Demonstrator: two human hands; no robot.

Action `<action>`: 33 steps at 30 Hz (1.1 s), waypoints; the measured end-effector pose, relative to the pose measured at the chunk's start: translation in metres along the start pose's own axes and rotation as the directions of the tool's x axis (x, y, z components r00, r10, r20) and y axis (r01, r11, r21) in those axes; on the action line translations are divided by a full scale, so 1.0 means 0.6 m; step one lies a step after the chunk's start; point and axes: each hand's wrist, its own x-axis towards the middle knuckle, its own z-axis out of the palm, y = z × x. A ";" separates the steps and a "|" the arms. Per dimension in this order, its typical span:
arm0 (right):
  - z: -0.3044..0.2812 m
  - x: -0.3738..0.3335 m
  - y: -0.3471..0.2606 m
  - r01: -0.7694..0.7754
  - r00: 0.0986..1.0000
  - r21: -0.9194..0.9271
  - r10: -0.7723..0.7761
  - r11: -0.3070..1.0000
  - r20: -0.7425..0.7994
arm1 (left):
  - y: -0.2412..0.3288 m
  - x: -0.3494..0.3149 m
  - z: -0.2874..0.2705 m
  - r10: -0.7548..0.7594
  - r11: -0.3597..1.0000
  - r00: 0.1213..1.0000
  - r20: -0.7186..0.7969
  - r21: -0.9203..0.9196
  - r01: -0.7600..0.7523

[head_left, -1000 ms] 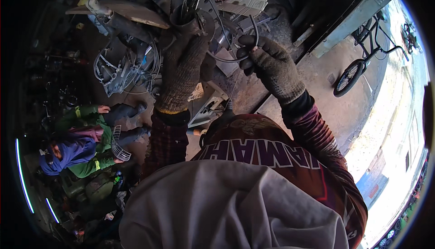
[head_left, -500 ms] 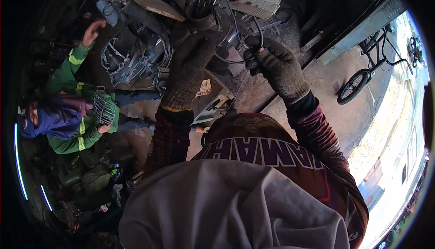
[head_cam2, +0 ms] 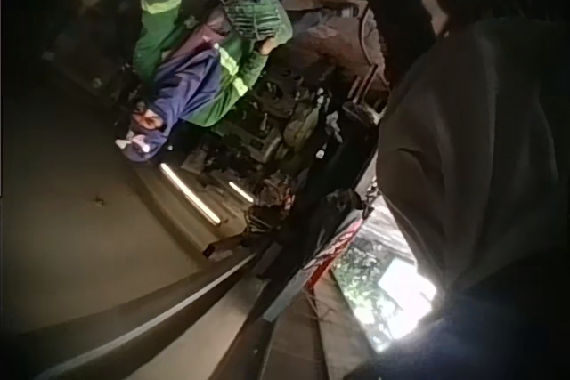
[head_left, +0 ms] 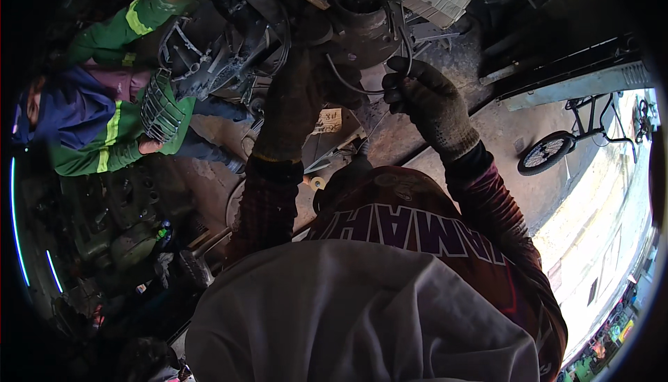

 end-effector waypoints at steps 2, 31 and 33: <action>0.014 0.017 0.005 -0.022 1.000 -0.024 0.022 0.999 -0.001 | 0.000 0.004 -0.038 -0.012 0.999 1.000 0.019 0.046 0.011; -0.011 0.078 -0.027 0.146 0.983 -0.121 -0.158 0.982 -0.095 | 0.078 0.171 -0.024 -0.080 0.954 0.988 0.134 0.298 0.037; -0.023 0.070 -0.027 0.163 0.979 -0.231 -0.187 0.959 -0.086 | 0.077 0.172 -0.023 -0.105 0.950 0.981 0.166 0.307 0.050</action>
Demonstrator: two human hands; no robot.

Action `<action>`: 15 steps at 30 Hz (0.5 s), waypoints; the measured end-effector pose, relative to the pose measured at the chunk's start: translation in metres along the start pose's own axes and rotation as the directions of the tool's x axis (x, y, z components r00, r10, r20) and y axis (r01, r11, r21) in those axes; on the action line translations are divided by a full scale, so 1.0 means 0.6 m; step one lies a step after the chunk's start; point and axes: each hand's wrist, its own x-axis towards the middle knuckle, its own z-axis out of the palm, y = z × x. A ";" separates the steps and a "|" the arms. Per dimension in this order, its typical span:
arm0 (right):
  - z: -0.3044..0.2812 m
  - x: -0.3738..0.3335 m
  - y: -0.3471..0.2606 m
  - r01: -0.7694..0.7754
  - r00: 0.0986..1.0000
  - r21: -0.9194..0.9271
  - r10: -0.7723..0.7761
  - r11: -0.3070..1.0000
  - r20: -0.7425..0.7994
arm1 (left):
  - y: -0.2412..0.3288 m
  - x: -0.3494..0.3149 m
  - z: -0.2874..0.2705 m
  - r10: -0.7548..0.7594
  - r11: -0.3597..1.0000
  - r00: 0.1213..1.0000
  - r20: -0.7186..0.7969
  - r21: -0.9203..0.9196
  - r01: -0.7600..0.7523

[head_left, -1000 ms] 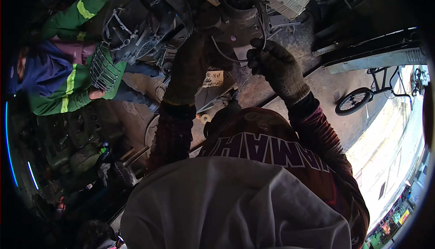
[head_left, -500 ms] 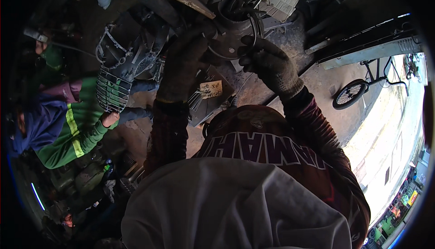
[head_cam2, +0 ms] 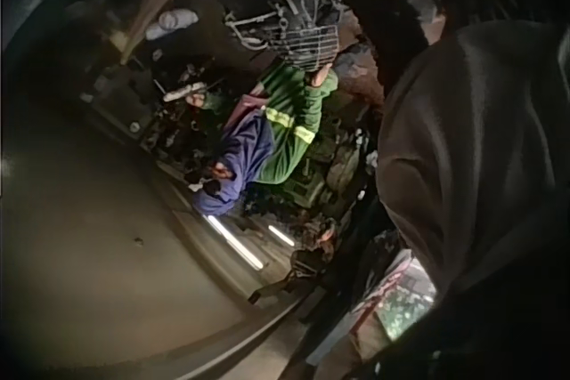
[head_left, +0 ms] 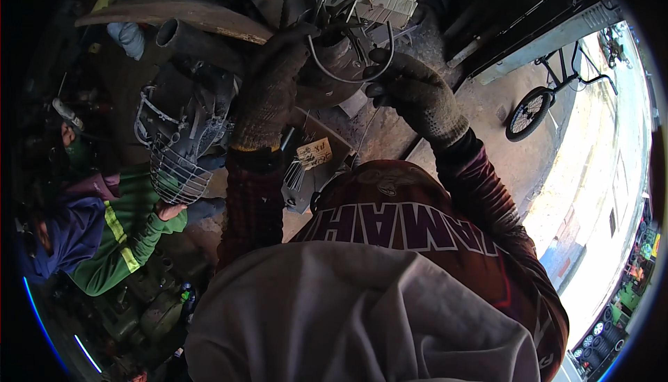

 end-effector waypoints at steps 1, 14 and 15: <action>0.002 -0.004 -0.004 0.007 1.000 0.006 -0.007 1.000 0.002 | -0.010 0.004 -0.007 0.030 0.999 0.999 0.013 0.021 -0.030; -0.001 -0.027 -0.015 0.016 1.000 0.241 -0.009 0.970 -0.027 | -0.017 0.007 0.019 0.065 0.997 0.997 0.036 -0.043 -0.064; -0.002 -0.028 -0.015 0.016 1.000 0.238 -0.010 0.971 -0.028 | -0.014 0.006 0.022 0.049 0.998 0.998 0.031 -0.037 -0.048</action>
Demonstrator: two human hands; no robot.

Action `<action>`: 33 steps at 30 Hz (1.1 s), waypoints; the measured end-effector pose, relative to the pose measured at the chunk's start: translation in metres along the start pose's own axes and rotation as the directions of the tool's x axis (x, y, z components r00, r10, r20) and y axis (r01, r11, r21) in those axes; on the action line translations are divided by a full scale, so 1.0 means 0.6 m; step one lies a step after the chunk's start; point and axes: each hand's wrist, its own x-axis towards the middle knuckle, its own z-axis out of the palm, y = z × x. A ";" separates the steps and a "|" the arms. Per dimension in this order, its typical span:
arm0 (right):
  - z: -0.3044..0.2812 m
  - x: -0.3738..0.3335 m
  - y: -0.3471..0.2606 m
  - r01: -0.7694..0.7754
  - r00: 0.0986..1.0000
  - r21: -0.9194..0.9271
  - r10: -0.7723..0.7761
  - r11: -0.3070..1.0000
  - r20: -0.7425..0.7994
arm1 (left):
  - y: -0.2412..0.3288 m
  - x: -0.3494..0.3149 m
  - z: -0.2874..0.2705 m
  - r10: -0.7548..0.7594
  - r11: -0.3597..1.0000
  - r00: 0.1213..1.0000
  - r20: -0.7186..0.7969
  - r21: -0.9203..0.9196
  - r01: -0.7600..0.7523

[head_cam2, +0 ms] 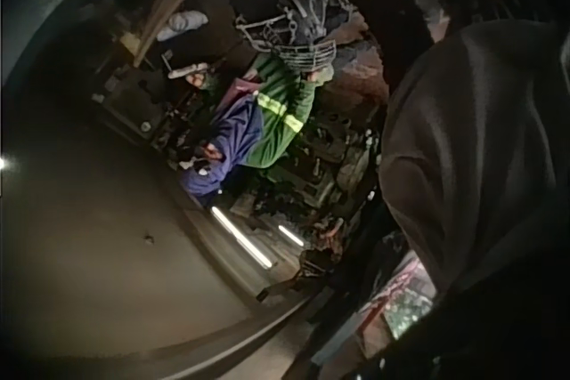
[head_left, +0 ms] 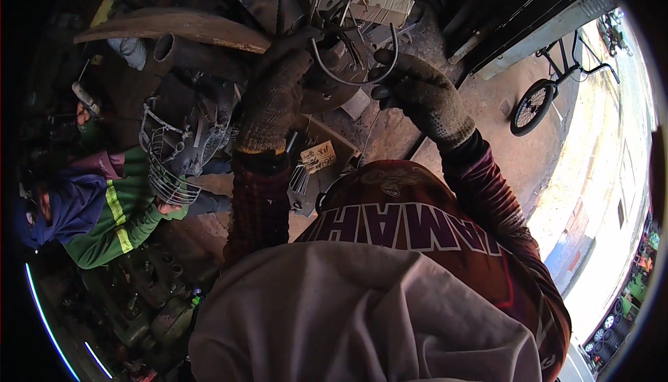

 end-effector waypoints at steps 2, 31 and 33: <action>-0.007 -0.002 0.004 -0.015 1.000 0.024 0.014 1.000 0.002 | 0.008 -0.003 0.007 -0.032 0.999 0.999 -0.013 0.012 0.032; 0.003 0.011 -0.021 0.085 0.992 -0.149 -0.098 0.985 -0.082 | -0.033 0.012 0.003 -0.112 0.990 0.994 -0.013 -0.086 0.111; 0.000 0.011 -0.023 0.166 0.977 -0.227 -0.192 0.960 -0.097 | -0.043 0.017 -0.002 -0.147 0.963 0.988 0.051 -0.221 0.155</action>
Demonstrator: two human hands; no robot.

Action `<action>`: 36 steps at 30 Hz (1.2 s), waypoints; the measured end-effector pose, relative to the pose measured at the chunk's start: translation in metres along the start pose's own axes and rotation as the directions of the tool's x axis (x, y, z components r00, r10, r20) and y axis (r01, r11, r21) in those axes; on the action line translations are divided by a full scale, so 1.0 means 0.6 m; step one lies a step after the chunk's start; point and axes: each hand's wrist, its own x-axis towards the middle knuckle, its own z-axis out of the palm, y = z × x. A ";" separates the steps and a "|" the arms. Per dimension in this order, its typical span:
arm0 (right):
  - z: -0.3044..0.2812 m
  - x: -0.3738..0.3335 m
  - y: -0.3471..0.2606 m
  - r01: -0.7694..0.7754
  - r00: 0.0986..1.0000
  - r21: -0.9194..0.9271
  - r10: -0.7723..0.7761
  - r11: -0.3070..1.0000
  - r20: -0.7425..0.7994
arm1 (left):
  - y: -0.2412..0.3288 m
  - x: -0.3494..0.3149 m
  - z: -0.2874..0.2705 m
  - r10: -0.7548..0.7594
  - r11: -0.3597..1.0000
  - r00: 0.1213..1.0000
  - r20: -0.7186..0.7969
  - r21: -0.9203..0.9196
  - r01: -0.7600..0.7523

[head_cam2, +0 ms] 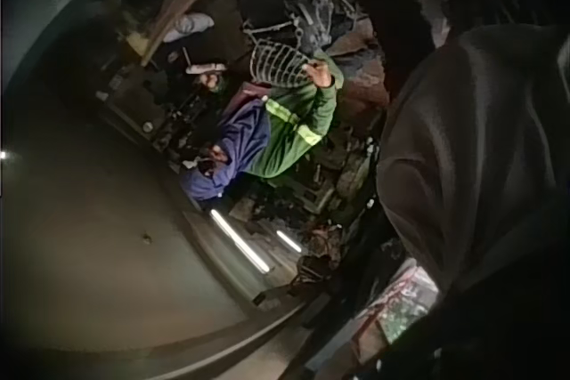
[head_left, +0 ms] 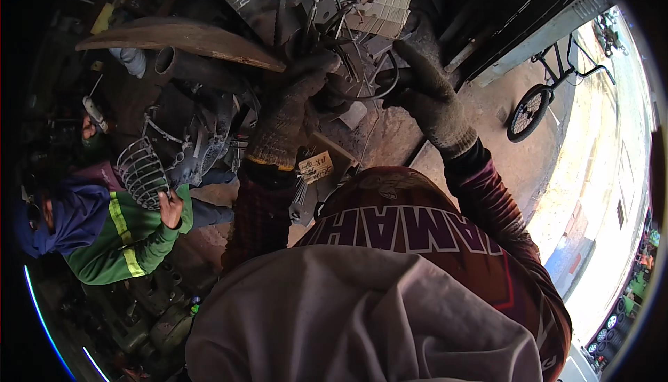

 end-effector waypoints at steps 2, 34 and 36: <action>-0.011 -0.001 0.000 0.074 0.997 -0.197 -0.072 0.978 0.015 | 0.000 0.000 0.008 -0.135 0.966 0.988 0.077 -0.213 0.148; -0.207 -0.194 -0.026 -0.146 0.987 0.317 0.158 0.937 -0.013 | -0.122 -0.035 0.211 -0.227 0.951 0.974 -0.013 0.212 0.224; -0.222 -0.210 -0.023 -0.126 0.989 0.304 0.144 0.944 -0.038 | -0.137 -0.042 0.201 -0.166 0.891 0.985 -0.040 0.422 0.167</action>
